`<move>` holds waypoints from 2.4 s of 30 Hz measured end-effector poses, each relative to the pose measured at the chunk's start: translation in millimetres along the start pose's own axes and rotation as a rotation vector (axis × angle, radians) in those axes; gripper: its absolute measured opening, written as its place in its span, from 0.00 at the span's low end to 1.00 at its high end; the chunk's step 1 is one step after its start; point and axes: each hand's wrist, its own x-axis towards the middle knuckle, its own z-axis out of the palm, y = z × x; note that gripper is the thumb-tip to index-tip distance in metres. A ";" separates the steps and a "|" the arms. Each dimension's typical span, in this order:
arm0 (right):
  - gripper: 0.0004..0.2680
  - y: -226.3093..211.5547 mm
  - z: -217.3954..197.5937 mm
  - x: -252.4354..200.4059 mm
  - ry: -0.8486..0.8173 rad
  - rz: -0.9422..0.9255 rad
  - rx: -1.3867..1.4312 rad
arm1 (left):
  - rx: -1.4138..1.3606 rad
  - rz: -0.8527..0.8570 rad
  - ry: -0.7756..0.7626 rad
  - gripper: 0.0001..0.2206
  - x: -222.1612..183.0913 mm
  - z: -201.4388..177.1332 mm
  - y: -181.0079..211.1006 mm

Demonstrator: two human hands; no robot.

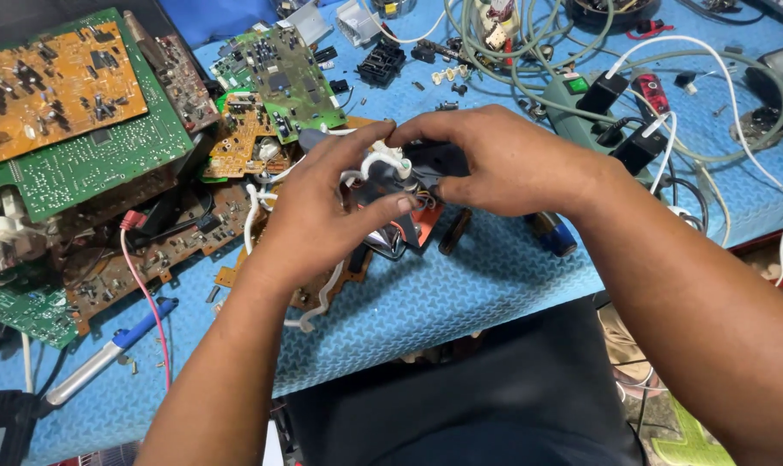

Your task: Disassembling the plastic casing of an electric iron using a screwdriver on a repair bench.

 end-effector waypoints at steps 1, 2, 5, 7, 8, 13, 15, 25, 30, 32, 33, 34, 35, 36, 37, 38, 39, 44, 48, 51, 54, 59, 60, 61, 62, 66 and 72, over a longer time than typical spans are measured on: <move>0.25 -0.4 -0.7 -0.2 0.001 -0.005 -0.003 | 0.002 0.001 0.005 0.29 1.2 0.9 3.1; 0.25 -1.0 -0.6 -0.7 0.004 0.003 0.000 | 0.014 -0.025 0.039 0.25 1.0 2.1 6.5; 0.25 -4.4 -2.3 -2.1 -0.011 0.057 0.017 | 0.007 -0.048 0.099 0.18 1.7 4.3 11.0; 0.24 -5.6 -4.5 -3.9 -0.026 0.109 0.035 | -0.011 -0.042 0.120 0.15 3.7 5.0 12.0; 0.25 -5.6 -4.8 -5.4 -0.035 0.128 0.063 | -0.033 -0.055 0.128 0.14 3.9 5.6 12.3; 0.30 6.6 0.3 -19.8 -0.058 0.135 0.108 | -0.037 -0.067 0.175 0.10 5.7 11.8 4.6; 0.30 21.9 8.3 -30.8 0.143 -0.034 0.112 | -0.036 -0.038 0.198 0.09 7.3 15.1 0.9; 0.17 43.9 87.7 -120.7 0.572 0.292 -0.161 | 0.262 -0.026 0.099 0.11 6.8 18.4 -4.1; 0.22 62.2 100.0 -130.1 0.416 0.387 -0.277 | 0.555 0.313 0.017 0.19 15.0 12.0 -5.2; 0.21 64.1 100.6 -127.6 0.401 0.395 -0.273 | 0.443 0.360 -0.005 0.17 20.1 14.4 -9.8; 0.20 64.5 101.2 -127.0 0.388 0.411 -0.269 | 0.327 0.411 -0.031 0.14 22.5 16.0 -12.3; 0.20 65.3 101.2 -124.8 0.388 0.408 -0.271 | 0.328 0.410 -0.028 0.14 21.9 16.3 -9.3; 0.19 65.9 101.1 -122.6 0.388 0.451 -0.224 | 0.284 0.291 -0.068 0.15 21.2 16.6 -6.3; 0.19 65.3 102.0 -121.9 0.382 0.496 -0.175 | 0.237 0.169 -0.112 0.16 18.7 17.3 -2.9; 0.19 64.3 101.5 -121.5 0.377 0.496 -0.174 | 0.235 0.165 -0.111 0.16 18.9 19.3 -0.6; 0.19 63.7 100.3 -119.2 0.365 0.527 -0.150 | 0.247 0.225 -0.092 0.13 19.6 20.1 1.4; 0.19 62.9 99.3 -116.9 0.352 0.558 -0.125 | 0.258 0.286 -0.073 0.15 20.2 20.9 3.4; 0.19 54.8 89.3 -115.9 0.382 0.584 0.011 | 0.299 0.236 -0.133 0.23 28.7 20.7 -2.6; 0.20 45.0 84.0 -130.1 0.463 0.582 0.129 | 0.260 0.020 -0.193 0.20 38.9 17.1 -2.8; 0.21 25.0 79.2 -143.3 0.431 0.763 0.227 | 0.248 0.042 -0.174 0.22 38.5 23.4 -10.4; 0.22 16.5 80.4 -159.7 0.360 0.965 0.257 | 0.244 0.077 -0.127 0.21 35.6 27.4 -10.8; 0.20 13.1 96.7 -195.9 0.446 0.987 0.314 | 0.248 0.246 -0.035 0.18 35.5 37.3 -32.2; 0.18 14.0 100.5 -202.6 0.502 0.898 0.348 | 0.247 0.277 -0.005 0.18 33.6 37.4 -33.7; 0.18 15.8 103.1 -204.9 0.497 0.899 0.349 | 0.246 0.272 -0.006 0.18 33.2 37.7 -33.5; 0.18 17.5 105.9 -207.7 0.505 0.844 0.326 | 0.236 0.238 -0.021 0.17 33.3 38.2 -32.9; 0.17 17.9 106.5 -205.4 0.524 0.704 0.303 | 0.218 0.181 -0.045 0.17 33.0 38.0 -32.6; 0.17 19.5 108.8 -200.0 0.531 0.663 0.304 | 0.204 0.192 -0.045 0.17 33.8 39.3 -32.5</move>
